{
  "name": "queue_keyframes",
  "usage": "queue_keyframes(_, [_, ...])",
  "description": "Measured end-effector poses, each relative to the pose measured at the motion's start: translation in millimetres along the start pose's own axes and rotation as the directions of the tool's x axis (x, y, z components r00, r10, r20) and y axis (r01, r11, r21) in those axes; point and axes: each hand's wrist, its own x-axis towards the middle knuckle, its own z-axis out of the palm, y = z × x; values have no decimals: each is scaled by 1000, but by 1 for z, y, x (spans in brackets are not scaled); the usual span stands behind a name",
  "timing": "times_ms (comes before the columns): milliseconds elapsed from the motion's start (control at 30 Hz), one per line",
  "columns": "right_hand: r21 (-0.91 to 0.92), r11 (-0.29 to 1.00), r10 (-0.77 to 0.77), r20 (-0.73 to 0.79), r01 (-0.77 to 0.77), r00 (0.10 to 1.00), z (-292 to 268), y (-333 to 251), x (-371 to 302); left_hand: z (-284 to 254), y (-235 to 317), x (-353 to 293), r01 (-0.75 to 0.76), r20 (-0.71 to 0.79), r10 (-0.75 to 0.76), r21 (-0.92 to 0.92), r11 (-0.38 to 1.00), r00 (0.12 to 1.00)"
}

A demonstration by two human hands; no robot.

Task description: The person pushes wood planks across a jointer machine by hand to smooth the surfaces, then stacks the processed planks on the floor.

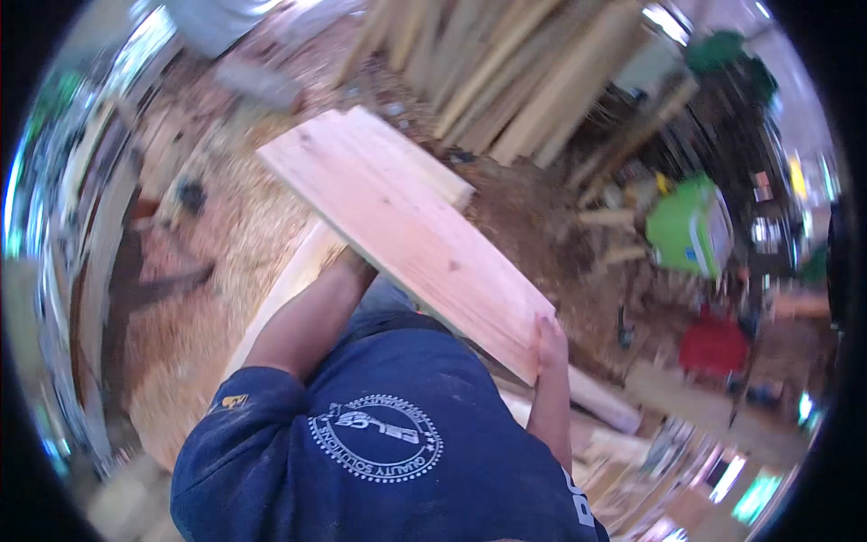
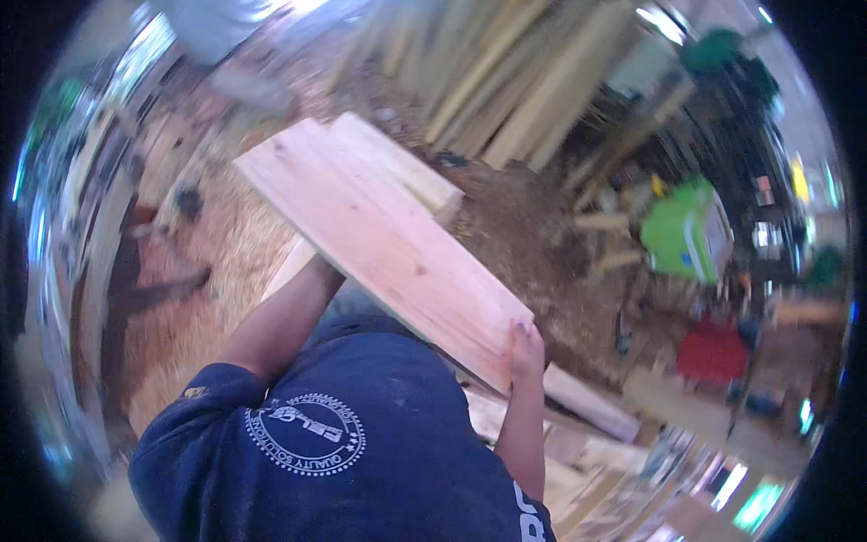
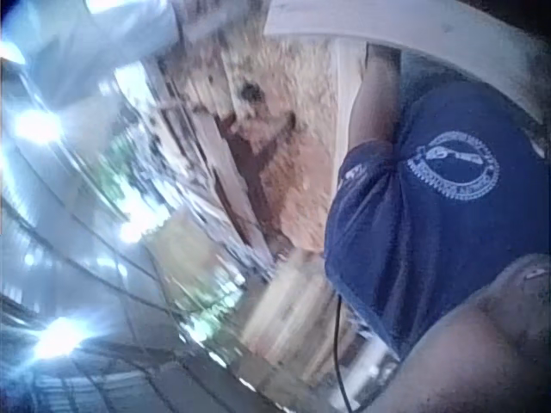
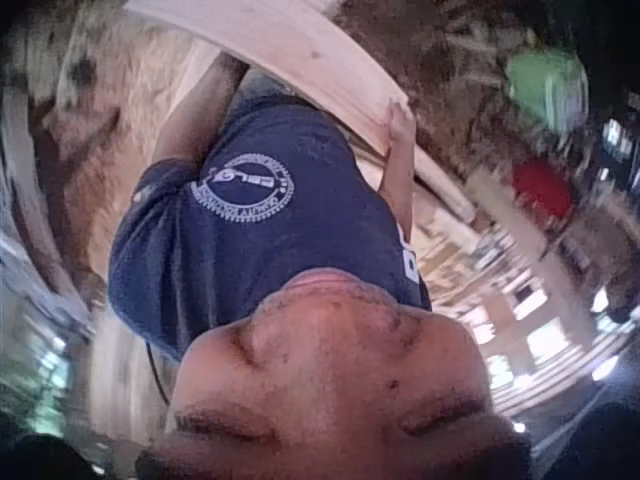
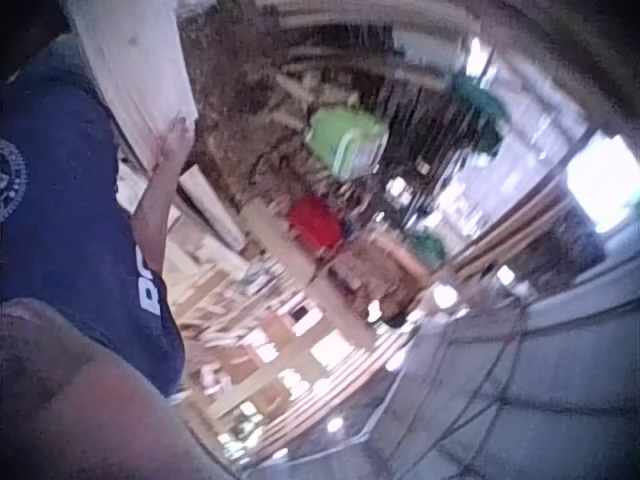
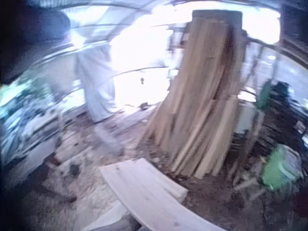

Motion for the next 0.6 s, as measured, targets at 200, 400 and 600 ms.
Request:
queue_keyframes(200, [-310,907,-229,207,286,951,84,-106,68,-39,70,-64,-192,-267,170,-61,980,949])
queue_keyframes(400, [-443,798,-301,296,409,907,198,-189,87,-33,124,-98,-445,-481,274,-287,848,833])
queue_keyframes(600, [-251,768,-403,526,589,749,296,-256,97,-66,165,-98,-821,-772,479,-95,564,418])
